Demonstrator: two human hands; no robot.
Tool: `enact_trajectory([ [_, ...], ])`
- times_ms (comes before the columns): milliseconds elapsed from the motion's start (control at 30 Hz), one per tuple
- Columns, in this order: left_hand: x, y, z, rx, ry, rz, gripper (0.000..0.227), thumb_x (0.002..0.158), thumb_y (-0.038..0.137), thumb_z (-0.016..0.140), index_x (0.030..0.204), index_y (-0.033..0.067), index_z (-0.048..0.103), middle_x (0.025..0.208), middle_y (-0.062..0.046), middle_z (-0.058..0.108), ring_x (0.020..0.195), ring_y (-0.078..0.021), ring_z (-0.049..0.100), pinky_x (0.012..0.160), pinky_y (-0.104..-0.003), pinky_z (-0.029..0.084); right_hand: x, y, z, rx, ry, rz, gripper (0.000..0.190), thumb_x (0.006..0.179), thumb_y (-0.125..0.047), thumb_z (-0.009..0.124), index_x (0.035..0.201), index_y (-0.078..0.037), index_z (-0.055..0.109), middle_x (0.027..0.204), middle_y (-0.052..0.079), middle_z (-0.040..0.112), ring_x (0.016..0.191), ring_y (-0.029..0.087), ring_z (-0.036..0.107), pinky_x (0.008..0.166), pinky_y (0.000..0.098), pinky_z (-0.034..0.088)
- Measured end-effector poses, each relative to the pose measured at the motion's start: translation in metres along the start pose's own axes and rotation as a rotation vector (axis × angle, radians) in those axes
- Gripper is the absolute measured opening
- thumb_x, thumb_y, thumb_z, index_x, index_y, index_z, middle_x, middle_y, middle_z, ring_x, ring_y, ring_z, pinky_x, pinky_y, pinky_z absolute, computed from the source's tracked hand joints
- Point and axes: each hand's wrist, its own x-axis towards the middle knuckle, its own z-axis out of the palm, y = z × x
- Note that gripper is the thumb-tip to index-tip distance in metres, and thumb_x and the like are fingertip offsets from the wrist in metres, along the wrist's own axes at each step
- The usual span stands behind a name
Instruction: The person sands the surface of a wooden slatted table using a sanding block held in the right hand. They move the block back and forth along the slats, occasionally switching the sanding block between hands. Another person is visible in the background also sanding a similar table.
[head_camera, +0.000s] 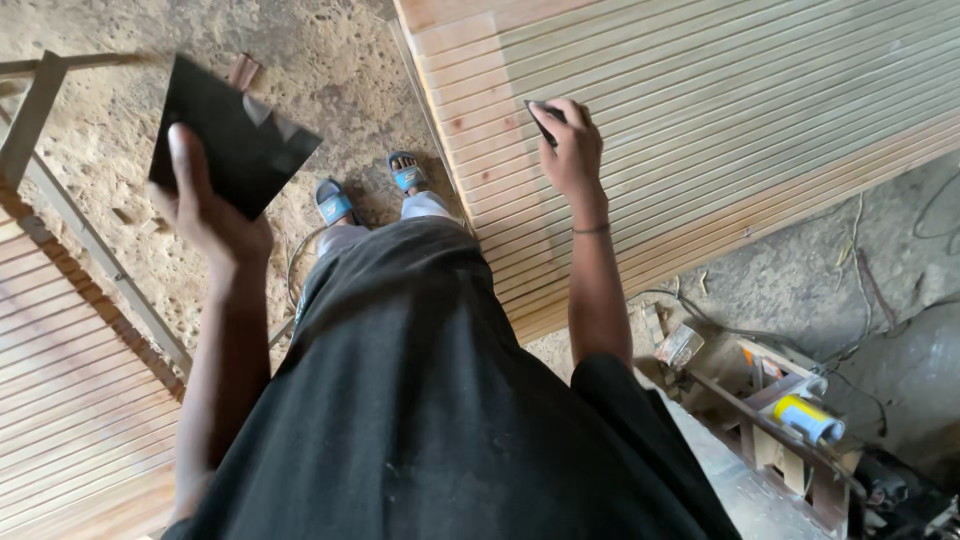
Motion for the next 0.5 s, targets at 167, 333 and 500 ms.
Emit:
enact_trajectory([
  [167,-0.022,-0.001,0.001,0.111,0.129,-0.253,0.034,0.098,0.02,0.075,0.119,-0.0015,0.058,0.113,-0.017,0.07,0.101,-0.0296,0.075,0.084,-0.045,0.068,-0.004,0.064,0.062,-0.062,-0.153,-0.067,0.051,0.082,-0.003,0.072,0.131,-0.016,0.073,0.123,0.008,0.062,0.121,0.03,0.057,0.094,0.0459,0.047],
  [333,-0.043,-0.019,0.01,0.109,0.099,-0.484,0.029,0.101,0.017,0.074,0.12,0.0009,0.059,0.111,-0.014,0.068,0.098,-0.0263,0.072,0.086,-0.042,0.065,0.006,0.086,0.089,-0.108,-0.191,-0.07,0.054,0.082,-0.007,0.074,0.134,-0.018,0.07,0.13,0.008,0.059,0.126,0.029,0.053,0.095,0.0487,0.043],
  [500,-0.054,-0.029,0.026,0.09,0.075,-0.584,0.025,0.104,0.016,0.07,0.119,-0.0003,0.06,0.111,-0.013,0.069,0.098,-0.0239,0.072,0.089,-0.041,0.064,0.012,0.097,0.093,-0.095,-0.203,-0.081,0.049,0.087,-0.011,0.074,0.135,-0.019,0.07,0.13,0.007,0.059,0.127,0.028,0.053,0.097,0.0501,0.042],
])
